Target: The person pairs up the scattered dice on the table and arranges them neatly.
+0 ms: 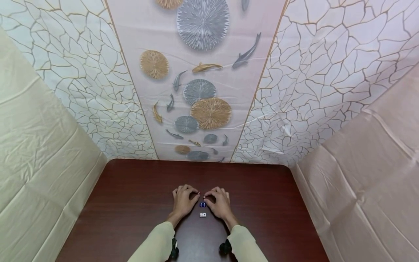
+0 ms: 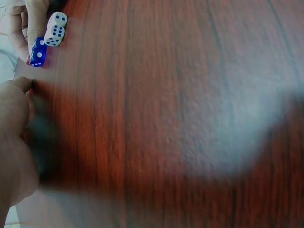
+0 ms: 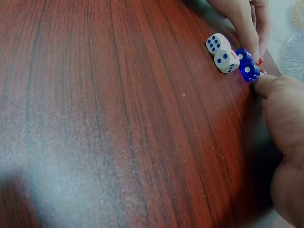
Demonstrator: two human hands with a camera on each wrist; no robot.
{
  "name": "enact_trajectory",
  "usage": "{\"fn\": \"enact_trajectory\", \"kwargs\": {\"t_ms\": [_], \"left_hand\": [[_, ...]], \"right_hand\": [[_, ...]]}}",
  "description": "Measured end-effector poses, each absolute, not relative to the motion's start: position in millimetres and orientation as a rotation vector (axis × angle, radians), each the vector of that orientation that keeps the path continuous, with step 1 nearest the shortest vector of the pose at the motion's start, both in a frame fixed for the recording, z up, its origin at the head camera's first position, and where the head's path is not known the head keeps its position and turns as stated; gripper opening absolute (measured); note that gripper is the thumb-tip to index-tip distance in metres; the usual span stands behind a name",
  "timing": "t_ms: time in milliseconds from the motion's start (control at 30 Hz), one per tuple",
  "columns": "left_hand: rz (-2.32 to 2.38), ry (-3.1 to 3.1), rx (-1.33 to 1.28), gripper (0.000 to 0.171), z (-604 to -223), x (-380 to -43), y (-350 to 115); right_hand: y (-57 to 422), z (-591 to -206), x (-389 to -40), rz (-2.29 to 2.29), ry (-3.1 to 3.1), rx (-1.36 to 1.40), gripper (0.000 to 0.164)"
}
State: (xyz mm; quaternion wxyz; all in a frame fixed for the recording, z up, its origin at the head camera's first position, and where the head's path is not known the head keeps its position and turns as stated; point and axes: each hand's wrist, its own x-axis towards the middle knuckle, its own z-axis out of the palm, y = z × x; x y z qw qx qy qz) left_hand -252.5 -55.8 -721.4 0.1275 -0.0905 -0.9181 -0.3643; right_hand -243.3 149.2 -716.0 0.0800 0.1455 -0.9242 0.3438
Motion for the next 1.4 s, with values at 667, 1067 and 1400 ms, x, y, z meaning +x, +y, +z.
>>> {"fn": "enact_trajectory", "kwargs": {"t_ms": [667, 1067, 1400], "left_hand": [[-1.066, -2.708, -0.436, 0.01, -721, -242, -65], [-1.062, -2.729, -0.422, 0.011, -718, -244, -62], [-1.053, -2.739, -0.42, 0.009, -715, -245, -60]], "right_hand": [[148, -712, -244, 1.072, -2.82, 0.392, 0.012], [147, -711, -244, 1.084, -2.807, 0.392, 0.013], [147, -712, -244, 1.069, -2.819, 0.393, 0.015]]}}
